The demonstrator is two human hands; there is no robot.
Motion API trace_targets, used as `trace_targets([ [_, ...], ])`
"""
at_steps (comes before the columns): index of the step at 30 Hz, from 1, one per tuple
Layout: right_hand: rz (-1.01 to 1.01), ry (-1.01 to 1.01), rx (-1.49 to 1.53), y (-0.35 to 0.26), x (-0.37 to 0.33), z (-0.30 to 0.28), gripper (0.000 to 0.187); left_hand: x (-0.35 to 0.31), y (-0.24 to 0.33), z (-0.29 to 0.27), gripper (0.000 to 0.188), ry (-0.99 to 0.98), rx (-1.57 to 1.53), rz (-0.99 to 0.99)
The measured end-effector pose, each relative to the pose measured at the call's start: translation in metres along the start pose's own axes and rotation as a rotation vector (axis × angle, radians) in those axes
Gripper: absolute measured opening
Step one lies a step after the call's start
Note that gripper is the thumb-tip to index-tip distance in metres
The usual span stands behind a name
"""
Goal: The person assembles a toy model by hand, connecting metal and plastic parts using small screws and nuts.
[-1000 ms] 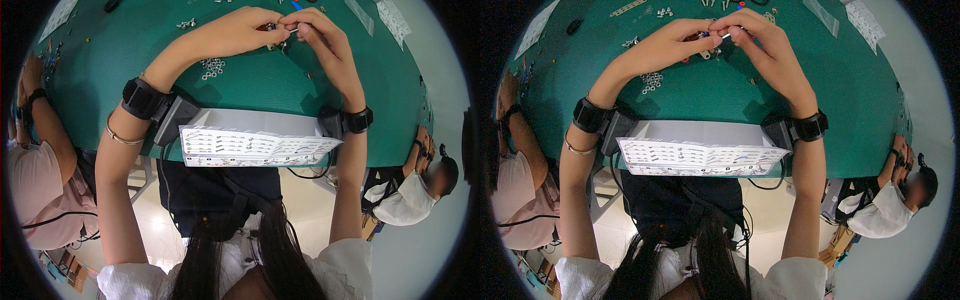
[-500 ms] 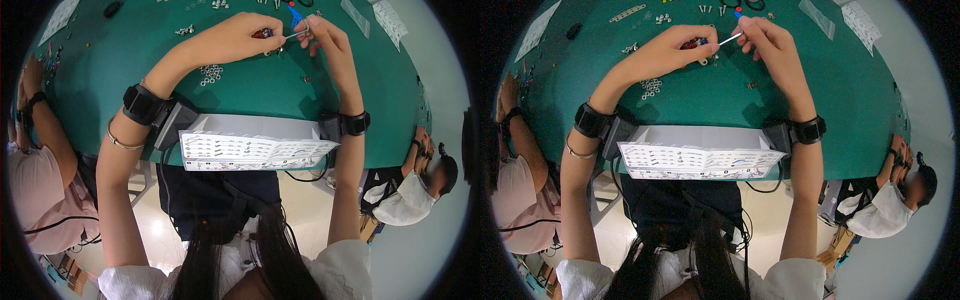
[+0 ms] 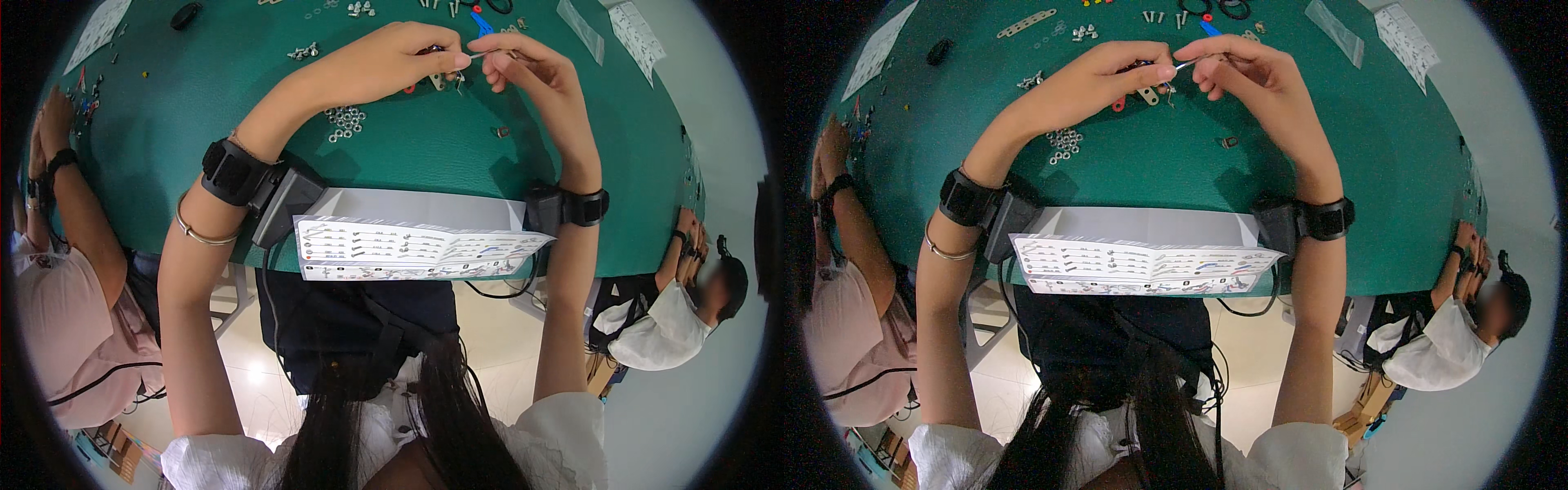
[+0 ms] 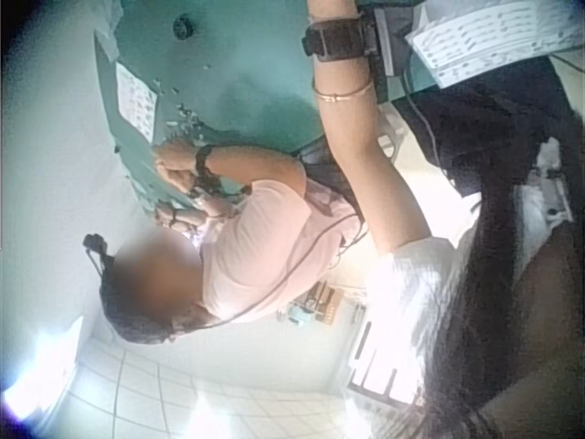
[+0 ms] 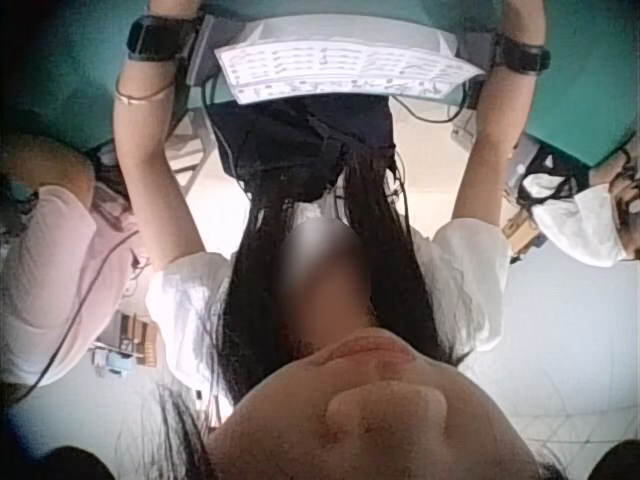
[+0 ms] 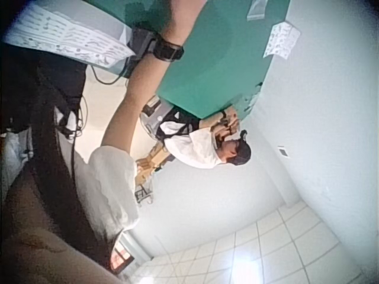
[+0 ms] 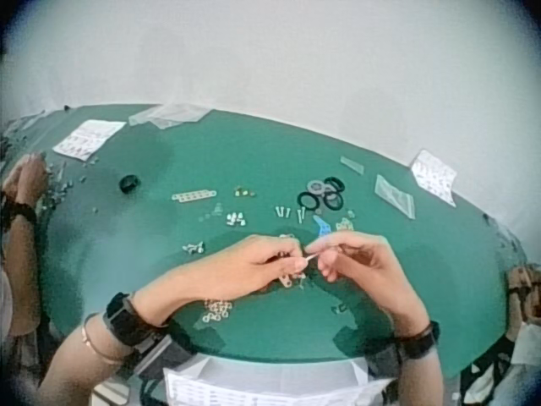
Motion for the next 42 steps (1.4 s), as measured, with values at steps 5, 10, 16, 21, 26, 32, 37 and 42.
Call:
trace_targets([
  [5, 0.018, -0.034, 0.075, 0.003, 0.002, 0.0, 0.026, 0.0, 0.002, 0.001, 0.035, -0.009, 0.001, 0.006],
  [10, -0.087, -0.045, -0.248, -0.005, 0.003, 0.003, 0.023, 0.0, 0.0, 0.0, 0.034, -0.02, 0.018, -0.004],
  [16, -0.142, -0.095, -0.464, -0.012, 0.004, 0.006, 0.016, 0.0, 0.001, 0.0, 0.033, -0.017, 0.061, 0.026],
  [21, -0.27, -0.107, -0.645, -0.028, 0.006, 0.01, 0.013, -0.002, 0.007, 0.001, 0.028, -0.027, 0.062, 0.0],
  [26, -0.396, -0.101, -0.816, -0.041, 0.004, 0.012, 0.01, -0.001, 0.003, 0.004, 0.028, -0.005, 0.092, 0.084],
  [32, -0.406, -0.096, -0.865, -0.042, 0.001, 0.012, 0.014, -0.003, 0.007, 0.003, 0.027, 0.011, 0.168, 0.1],
  [37, -0.401, -0.084, -0.857, -0.044, 0.002, 0.012, 0.014, -0.004, 0.009, 0.002, 0.029, 0.018, 0.188, 0.123],
  [42, -0.399, -0.094, -0.885, -0.045, 0.001, 0.014, 0.014, -0.005, 0.009, 0.002, 0.03, 0.058, 0.202, 0.14],
])
Point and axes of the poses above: each hand's wrist, its own x-axis towards the middle knuckle, its own z-axis out of the palm, y = z × x, the point moved 8 cm from there along x, towards the middle knuckle, and after that the axes turned 8 degrees about -z, right-handed, at the moved point
